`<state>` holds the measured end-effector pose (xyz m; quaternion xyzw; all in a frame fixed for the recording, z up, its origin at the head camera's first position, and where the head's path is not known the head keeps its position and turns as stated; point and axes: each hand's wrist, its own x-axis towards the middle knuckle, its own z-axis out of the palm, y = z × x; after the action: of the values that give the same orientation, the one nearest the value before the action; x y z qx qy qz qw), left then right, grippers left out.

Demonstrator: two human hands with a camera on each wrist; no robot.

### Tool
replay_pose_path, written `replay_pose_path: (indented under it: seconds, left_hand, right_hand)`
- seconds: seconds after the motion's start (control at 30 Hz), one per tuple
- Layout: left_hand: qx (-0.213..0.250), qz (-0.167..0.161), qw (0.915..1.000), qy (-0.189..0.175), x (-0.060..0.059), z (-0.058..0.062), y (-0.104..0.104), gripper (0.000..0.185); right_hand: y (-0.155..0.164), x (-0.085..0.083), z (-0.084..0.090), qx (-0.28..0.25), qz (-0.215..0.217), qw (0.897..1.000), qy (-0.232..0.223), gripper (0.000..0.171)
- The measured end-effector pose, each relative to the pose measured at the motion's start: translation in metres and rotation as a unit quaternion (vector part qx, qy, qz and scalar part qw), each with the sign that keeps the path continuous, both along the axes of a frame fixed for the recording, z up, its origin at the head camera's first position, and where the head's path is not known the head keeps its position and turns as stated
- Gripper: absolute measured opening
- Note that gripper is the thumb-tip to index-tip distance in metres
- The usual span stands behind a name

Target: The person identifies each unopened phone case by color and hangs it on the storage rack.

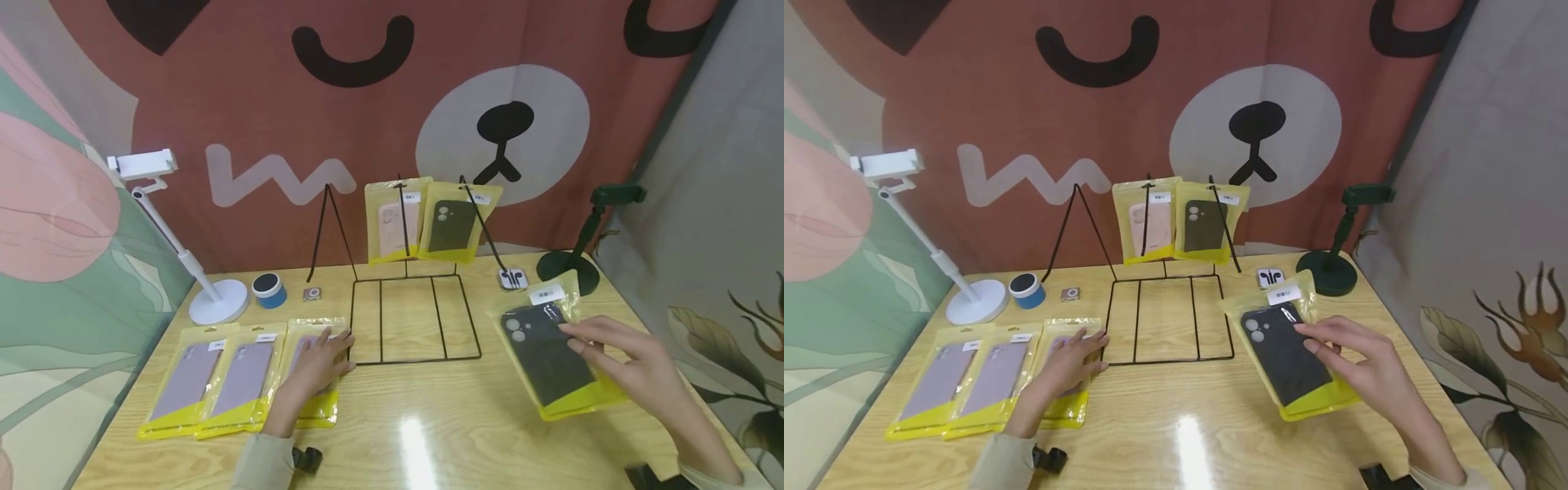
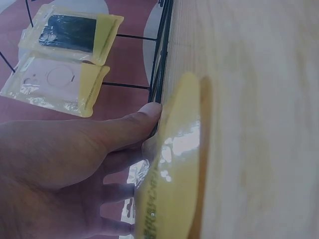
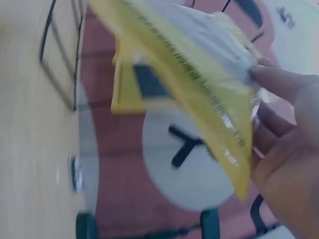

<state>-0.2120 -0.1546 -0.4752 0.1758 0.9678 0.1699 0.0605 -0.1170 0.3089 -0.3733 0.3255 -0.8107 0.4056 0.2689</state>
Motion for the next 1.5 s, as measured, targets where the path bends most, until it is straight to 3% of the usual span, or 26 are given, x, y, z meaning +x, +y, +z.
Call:
replay_pose_path:
  seconds: [0.07,0.2,0.3,0.73,0.97,1.23,1.33,1.43,1.5]
  left_hand:
    - [0.002,0.001,1.0000,-0.001,0.000,0.001,0.000,0.055]
    - [0.004,0.002,1.0000,0.003,-0.001,0.002,0.001,0.054]
    - [0.007,0.000,1.0000,0.005,-0.001,0.002,0.002,0.054]
    - [0.002,-0.002,1.0000,0.002,0.001,0.003,0.002,0.055]
    - [0.004,-0.003,1.0000,-0.002,0.001,0.003,0.002,0.055]
    - [0.001,-0.005,1.0000,-0.006,0.002,0.004,0.002,0.055]
    - [0.001,-0.005,0.9999,-0.010,0.002,0.004,0.002,0.055]
    - [0.003,-0.003,1.0000,-0.006,0.001,0.003,0.001,0.055]
    - [0.001,-0.001,1.0000,-0.004,0.001,0.002,0.001,0.055]
  right_hand:
    - [-0.014,0.003,0.009,-0.060,0.056,0.996,0.018,0.028]
    - [-0.035,0.000,0.019,-0.165,0.154,0.974,0.034,0.025]
    - [-0.042,-0.005,0.018,-0.199,0.163,0.966,0.032,0.026]
    - [-0.051,-0.012,0.006,-0.198,0.093,0.976,-0.007,0.028]
    - [-0.056,-0.012,0.008,-0.210,0.124,0.970,0.002,0.027]
    - [-0.057,-0.012,0.008,-0.211,0.092,0.973,-0.012,0.028]
    - [-0.055,-0.014,0.001,-0.189,0.047,0.981,-0.021,0.033]
    - [-0.054,-0.020,-0.003,-0.145,-0.044,0.987,-0.051,0.038]
    - [-0.054,-0.026,-0.005,-0.121,-0.086,0.986,-0.072,0.039]
